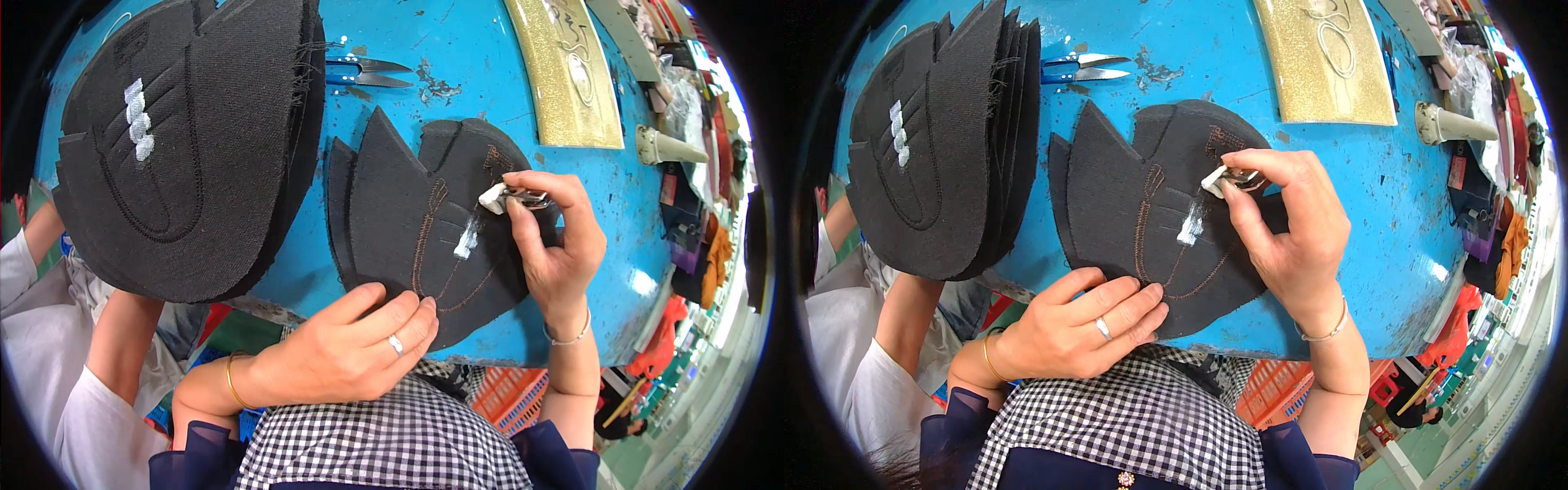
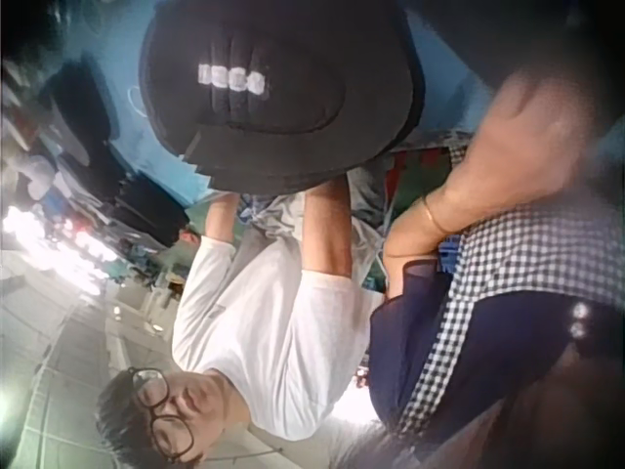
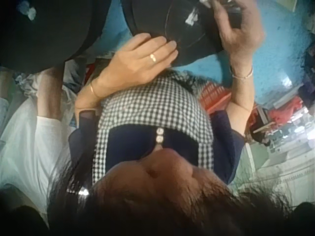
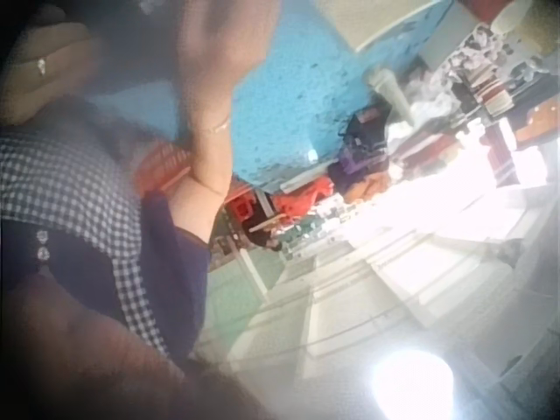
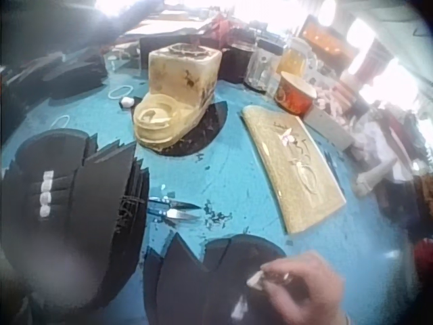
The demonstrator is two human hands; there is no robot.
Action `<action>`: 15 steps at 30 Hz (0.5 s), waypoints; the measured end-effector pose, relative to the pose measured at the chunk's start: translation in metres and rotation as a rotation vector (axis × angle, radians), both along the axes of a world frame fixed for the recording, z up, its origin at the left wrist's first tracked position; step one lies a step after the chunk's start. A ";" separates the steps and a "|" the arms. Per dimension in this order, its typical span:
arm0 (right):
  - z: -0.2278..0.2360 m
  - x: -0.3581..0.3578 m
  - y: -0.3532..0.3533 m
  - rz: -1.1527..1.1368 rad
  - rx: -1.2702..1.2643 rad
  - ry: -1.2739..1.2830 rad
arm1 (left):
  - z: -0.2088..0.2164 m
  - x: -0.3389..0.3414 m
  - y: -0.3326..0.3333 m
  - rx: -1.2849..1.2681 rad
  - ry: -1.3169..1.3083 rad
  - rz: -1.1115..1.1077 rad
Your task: The person applies white adhesive to the tongue area of black shoe components using a small adhesive applicator tool.
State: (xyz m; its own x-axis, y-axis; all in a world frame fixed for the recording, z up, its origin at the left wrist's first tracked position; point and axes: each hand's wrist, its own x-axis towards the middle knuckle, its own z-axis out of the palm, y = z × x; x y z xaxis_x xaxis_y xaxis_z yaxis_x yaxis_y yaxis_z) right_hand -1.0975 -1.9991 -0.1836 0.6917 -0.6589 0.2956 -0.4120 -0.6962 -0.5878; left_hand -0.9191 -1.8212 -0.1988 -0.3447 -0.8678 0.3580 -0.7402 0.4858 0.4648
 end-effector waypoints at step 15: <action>0.017 -0.029 0.002 -0.157 0.494 -0.446 | 0.001 -0.005 -0.011 -0.110 0.064 -0.035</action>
